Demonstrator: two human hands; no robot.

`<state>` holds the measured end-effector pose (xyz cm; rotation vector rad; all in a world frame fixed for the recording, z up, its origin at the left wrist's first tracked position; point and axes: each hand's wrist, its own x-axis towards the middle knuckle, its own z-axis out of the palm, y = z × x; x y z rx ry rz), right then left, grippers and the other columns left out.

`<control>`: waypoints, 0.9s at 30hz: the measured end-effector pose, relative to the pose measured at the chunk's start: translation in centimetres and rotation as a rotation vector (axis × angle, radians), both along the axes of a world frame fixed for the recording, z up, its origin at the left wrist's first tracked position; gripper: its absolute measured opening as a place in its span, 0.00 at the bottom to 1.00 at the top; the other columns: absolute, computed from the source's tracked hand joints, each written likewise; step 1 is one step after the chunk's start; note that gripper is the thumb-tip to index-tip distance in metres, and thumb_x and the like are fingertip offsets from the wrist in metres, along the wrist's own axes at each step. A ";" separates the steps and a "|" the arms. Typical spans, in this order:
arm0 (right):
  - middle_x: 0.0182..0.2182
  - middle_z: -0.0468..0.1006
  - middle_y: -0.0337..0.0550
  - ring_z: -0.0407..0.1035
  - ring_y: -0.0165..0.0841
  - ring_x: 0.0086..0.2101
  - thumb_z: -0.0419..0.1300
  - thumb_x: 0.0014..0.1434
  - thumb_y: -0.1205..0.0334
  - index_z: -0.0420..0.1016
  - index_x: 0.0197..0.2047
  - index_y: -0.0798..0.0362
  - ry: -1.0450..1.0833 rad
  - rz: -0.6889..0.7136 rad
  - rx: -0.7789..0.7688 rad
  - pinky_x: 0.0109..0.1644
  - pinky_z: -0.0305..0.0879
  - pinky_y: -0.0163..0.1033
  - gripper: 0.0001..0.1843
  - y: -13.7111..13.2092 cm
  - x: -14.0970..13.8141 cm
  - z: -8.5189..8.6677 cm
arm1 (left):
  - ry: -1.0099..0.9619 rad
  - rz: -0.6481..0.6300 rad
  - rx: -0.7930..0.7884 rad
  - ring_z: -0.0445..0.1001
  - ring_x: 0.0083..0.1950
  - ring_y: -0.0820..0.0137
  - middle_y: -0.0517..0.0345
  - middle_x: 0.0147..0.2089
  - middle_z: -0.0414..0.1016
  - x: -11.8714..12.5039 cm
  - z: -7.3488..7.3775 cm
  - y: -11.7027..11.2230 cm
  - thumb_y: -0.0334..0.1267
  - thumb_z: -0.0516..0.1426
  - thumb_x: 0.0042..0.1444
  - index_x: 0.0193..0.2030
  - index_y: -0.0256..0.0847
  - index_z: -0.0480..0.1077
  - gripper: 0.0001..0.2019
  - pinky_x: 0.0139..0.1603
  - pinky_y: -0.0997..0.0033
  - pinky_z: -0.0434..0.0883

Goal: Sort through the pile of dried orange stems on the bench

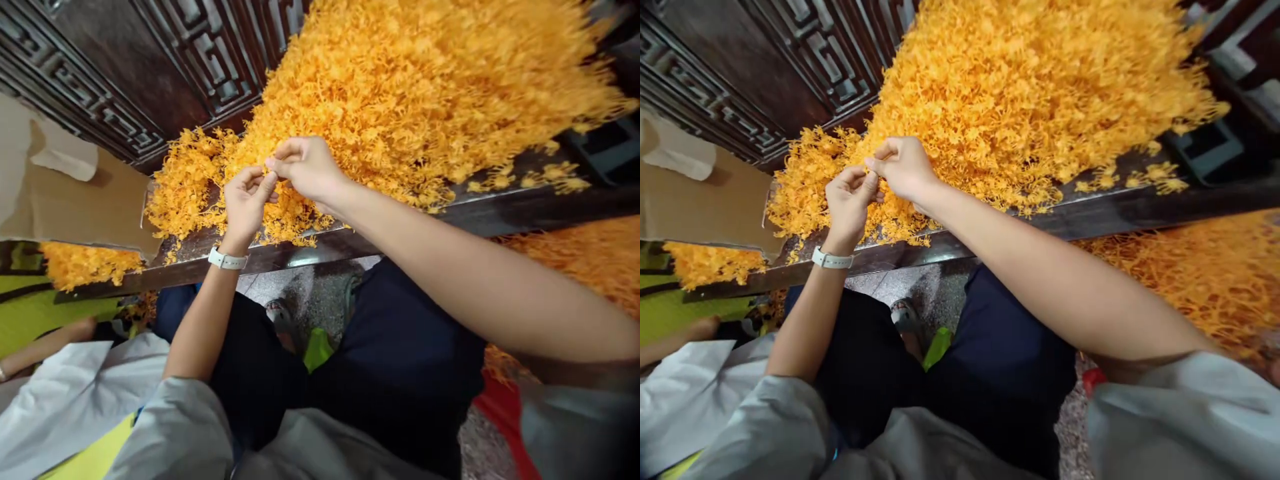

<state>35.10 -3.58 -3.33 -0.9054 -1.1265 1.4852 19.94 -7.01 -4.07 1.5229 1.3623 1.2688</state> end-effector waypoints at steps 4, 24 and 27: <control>0.28 0.73 0.39 0.70 0.33 0.35 0.72 0.61 0.64 0.69 0.32 0.51 -0.146 -0.102 0.049 0.40 0.70 0.41 0.14 0.5 -0.8 1.0 | -0.129 0.056 0.032 0.75 0.29 0.74 0.60 0.33 0.78 -1.7 -1.7 2.2 0.49 0.70 0.60 0.38 0.45 0.76 0.12 0.32 0.72 0.76; 0.33 0.74 0.41 0.72 0.36 0.35 0.72 0.59 0.45 0.73 0.44 0.45 -0.357 -0.085 0.284 0.39 0.73 0.45 0.19 3.2 -1.8 -1.3 | -0.081 -0.005 0.094 0.80 0.56 0.61 0.46 0.55 0.83 -5.1 -2.2 3.4 0.50 0.60 0.70 0.53 0.43 0.80 0.15 0.54 0.61 0.78; 0.34 0.76 0.41 0.72 0.35 0.36 0.76 0.55 0.51 0.74 0.43 0.46 -0.350 -0.018 0.304 0.40 0.74 0.44 0.19 2.5 -3.1 -1.3 | -0.168 -0.022 0.030 0.81 0.46 0.66 0.51 0.44 0.83 -4.1 -1.7 3.0 0.50 0.61 0.70 0.46 0.42 0.79 0.13 0.44 0.67 0.77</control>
